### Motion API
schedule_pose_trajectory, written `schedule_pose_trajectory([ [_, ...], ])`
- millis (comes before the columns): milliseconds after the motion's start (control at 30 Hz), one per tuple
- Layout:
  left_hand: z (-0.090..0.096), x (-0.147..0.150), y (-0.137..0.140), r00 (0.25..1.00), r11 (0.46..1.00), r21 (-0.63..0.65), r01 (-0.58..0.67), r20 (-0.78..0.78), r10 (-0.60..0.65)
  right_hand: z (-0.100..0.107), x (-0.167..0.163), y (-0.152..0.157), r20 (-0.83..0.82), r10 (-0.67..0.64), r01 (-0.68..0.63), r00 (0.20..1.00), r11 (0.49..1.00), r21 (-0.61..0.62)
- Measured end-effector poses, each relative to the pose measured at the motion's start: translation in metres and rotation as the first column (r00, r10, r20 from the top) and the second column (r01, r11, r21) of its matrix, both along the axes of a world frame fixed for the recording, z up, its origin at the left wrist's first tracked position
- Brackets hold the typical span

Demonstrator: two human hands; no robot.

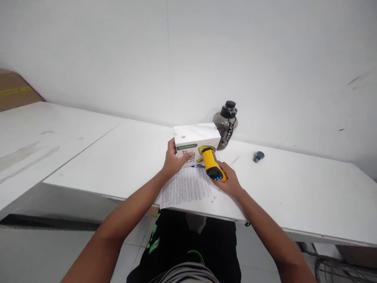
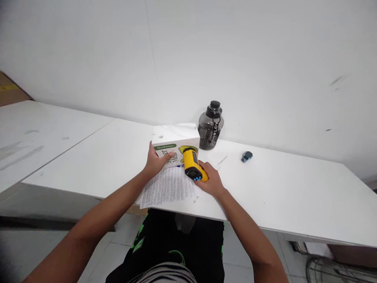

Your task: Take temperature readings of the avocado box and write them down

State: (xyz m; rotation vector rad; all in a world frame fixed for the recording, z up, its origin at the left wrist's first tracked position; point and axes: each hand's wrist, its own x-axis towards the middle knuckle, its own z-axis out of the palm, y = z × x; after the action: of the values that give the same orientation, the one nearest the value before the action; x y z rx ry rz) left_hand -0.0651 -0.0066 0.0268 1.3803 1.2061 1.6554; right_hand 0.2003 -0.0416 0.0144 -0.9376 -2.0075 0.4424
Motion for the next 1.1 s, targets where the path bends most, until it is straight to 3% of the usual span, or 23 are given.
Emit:
schedule_pose_trajectory([
  [200, -0.004, 0.002, 0.0, 1.0, 0.999, 0.034, 0.013, 0.003, -0.013, 0.0, 0.004, 0.001, 0.03, 0.021, -0.024, 0.999, 0.994, 0.108],
  [500, -0.003, 0.002, -0.002, 1.0, 0.998, 0.053, 0.025, -0.016, -0.024, 0.001, 0.007, 0.003, 0.059, 0.009, -0.01, 0.998, 1.0, 0.01],
  [667, 0.002, 0.005, -0.003, 0.999, 0.999, 0.004, -0.032, 0.026, 0.032, 0.001, 0.002, -0.001, -0.038, -0.017, 0.015, 0.999, 0.999, -0.049],
  [767, 0.006, 0.005, 0.0, 0.988, 0.989, -0.054, -0.141, 0.054, 0.143, 0.001, -0.002, -0.002, -0.124, -0.125, 0.115, 0.984, 0.99, -0.085],
  [900, 0.009, 0.002, 0.008, 0.966, 0.964, -0.106, -0.245, 0.057, 0.252, 0.005, -0.006, 0.0, -0.25, -0.361, 0.318, 0.898, 0.927, -0.197],
  [1100, 0.005, -0.004, 0.018, 0.962, 0.955, -0.113, -0.273, -0.019, 0.272, 0.023, -0.005, 0.005, -0.35, -0.503, 0.377, 0.79, 0.849, -0.371],
])
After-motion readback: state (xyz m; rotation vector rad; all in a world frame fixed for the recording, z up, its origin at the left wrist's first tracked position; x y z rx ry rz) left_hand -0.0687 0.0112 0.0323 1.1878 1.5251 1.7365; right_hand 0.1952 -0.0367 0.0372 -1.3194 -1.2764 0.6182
